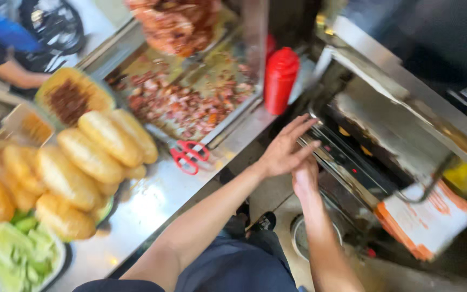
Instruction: The person assembles multiple baguette sandwiches at a food stall. They slice the bread, add fillings including sliced meats, pickled vegetables, and sauces, then wrap each sandwich in paper and place it into a plastic bag for delivery.
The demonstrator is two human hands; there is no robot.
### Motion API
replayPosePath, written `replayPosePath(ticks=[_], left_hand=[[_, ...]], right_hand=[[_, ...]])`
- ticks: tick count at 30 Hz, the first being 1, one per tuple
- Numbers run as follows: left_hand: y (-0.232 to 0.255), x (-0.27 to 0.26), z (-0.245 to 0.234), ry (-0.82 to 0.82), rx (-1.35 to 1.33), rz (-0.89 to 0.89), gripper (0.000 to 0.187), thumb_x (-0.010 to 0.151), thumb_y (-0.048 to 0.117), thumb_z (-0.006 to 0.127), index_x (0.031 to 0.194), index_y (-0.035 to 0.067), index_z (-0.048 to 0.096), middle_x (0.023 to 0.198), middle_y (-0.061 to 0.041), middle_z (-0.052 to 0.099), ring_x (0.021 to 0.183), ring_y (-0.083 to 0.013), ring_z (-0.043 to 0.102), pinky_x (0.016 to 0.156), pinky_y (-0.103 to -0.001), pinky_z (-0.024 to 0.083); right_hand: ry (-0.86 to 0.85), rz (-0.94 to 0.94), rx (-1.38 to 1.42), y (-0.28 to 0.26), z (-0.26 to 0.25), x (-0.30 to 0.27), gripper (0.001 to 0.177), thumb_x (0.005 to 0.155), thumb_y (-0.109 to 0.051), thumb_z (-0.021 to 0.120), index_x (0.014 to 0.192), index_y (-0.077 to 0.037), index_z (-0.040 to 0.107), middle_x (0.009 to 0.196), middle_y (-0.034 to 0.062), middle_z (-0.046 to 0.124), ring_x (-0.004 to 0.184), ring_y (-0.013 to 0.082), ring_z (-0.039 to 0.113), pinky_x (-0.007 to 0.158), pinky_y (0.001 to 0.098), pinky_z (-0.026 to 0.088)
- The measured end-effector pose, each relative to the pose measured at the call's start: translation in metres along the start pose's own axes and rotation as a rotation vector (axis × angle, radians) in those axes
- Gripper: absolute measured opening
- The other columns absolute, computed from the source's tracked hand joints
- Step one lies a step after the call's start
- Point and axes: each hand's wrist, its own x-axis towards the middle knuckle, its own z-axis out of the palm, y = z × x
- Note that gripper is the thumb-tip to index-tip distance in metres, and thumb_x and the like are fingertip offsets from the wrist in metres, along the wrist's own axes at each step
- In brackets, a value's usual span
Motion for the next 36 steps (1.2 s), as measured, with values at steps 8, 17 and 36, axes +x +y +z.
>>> replayPosePath(ticks=[8, 17, 36], left_hand=[[0.016, -0.114, -0.106, 0.436, 0.3, -0.191, 0.058, 0.106, 0.041, 0.046, 0.159, 0.016, 0.044, 0.172, -0.017, 0.031, 0.16, -0.0418, 0.021, 0.122, -0.056, 0.008], [0.047, -0.175, -0.214, 0.996, -0.702, -0.272, 0.073, 0.101, 0.041, 0.056, 0.162, 0.011, 0.029, 0.169, -0.014, 0.027, 0.155, -0.0277, 0.025, 0.124, -0.044, 0.023], [-0.05, -0.478, -0.344, 1.258, 0.108, -0.839, 0.076, 0.083, 0.039, 0.08, 0.144, 0.003, 0.052, 0.132, -0.025, 0.058, 0.116, -0.0369, 0.06, 0.099, -0.044, 0.049]], right_hand=[[-0.98, 0.453, 0.737, -0.021, 0.202, -0.043, 0.072, 0.112, -0.055, 0.031, 0.167, -0.009, 0.022, 0.172, 0.0152, 0.028, 0.159, 0.0342, 0.024, 0.128, 0.0515, 0.018], [-0.927, -0.526, -0.806, 0.017, 0.323, -0.094, 0.056, 0.112, -0.034, 0.036, 0.156, 0.001, 0.04, 0.162, 0.0175, 0.039, 0.152, 0.0306, 0.034, 0.124, 0.0414, 0.026], [-0.837, -0.041, -0.898, 0.174, 0.402, -0.201, 0.031, 0.104, -0.019, 0.059, 0.123, 0.002, 0.069, 0.09, 0.0065, 0.074, 0.072, 0.0097, 0.062, 0.068, 0.025, 0.051]])
